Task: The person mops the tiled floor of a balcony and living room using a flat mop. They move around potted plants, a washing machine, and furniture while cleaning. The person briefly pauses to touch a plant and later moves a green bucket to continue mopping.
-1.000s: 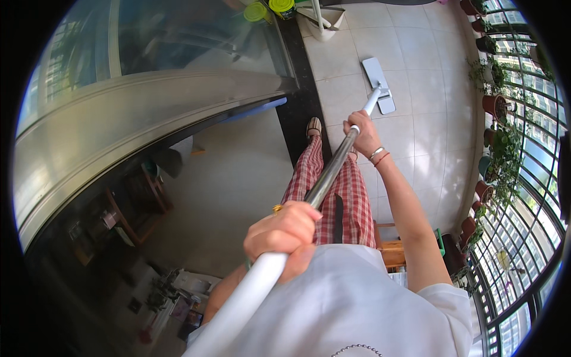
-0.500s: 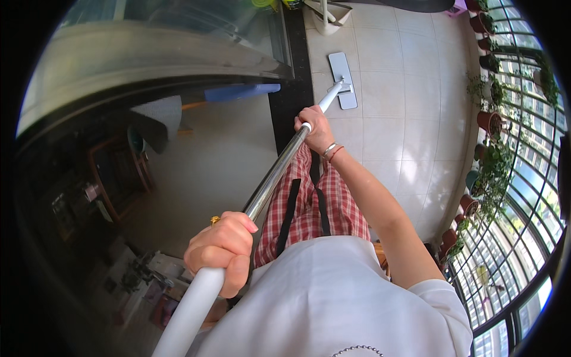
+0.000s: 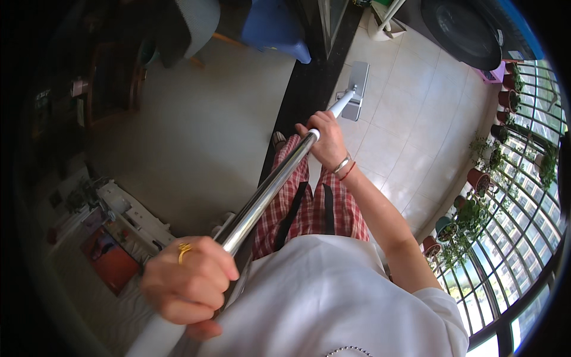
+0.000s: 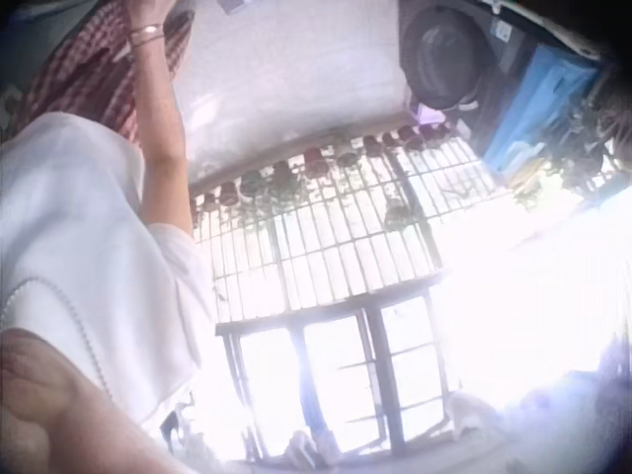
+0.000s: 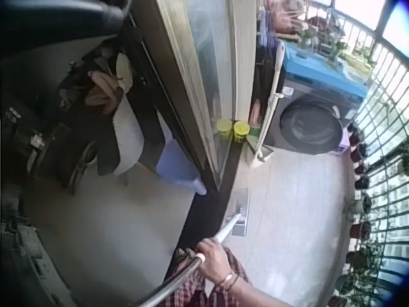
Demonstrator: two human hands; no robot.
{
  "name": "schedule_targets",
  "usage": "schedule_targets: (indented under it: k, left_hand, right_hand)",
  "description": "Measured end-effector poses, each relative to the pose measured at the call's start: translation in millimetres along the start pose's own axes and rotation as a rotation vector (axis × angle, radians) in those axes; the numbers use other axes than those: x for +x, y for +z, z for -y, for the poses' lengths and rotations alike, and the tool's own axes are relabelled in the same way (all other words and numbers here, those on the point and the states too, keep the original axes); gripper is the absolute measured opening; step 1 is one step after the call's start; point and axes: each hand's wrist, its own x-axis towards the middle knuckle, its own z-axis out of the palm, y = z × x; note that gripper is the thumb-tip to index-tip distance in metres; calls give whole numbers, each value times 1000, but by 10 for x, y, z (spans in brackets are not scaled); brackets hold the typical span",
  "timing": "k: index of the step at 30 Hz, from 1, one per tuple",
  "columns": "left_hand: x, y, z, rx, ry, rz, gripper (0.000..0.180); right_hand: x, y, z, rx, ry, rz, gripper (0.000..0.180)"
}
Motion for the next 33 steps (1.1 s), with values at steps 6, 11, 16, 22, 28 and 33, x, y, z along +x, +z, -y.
schedule_targets:
  k: [6,11,16,22,28,33]
  left_hand:
    - [-572,-299,-417,113,-5,-16,26]
    - [-1031,-317,-97,60,-102,-314,28]
    - [-1663,-608,-274,15,1,-330,31]
    - [-1914,-892,21,-39,31,-476,26]
    - [-2092,-814,61,-116,111,-698,38]
    - [-1852,-646,149,-125,108,-428,26]
  right_hand:
    - [-347,902,492,134,-9,36,23]
    - [-419,1707,275,166,24,-11,20]
    - [-613,1998,472,79,-17,67,21]
    - [-413,2214,305,-85,5,-74,24]
    - [-450,2550,244,-134,10,-219,23]
    - [-478,2238,86,-66,50,-268,22]
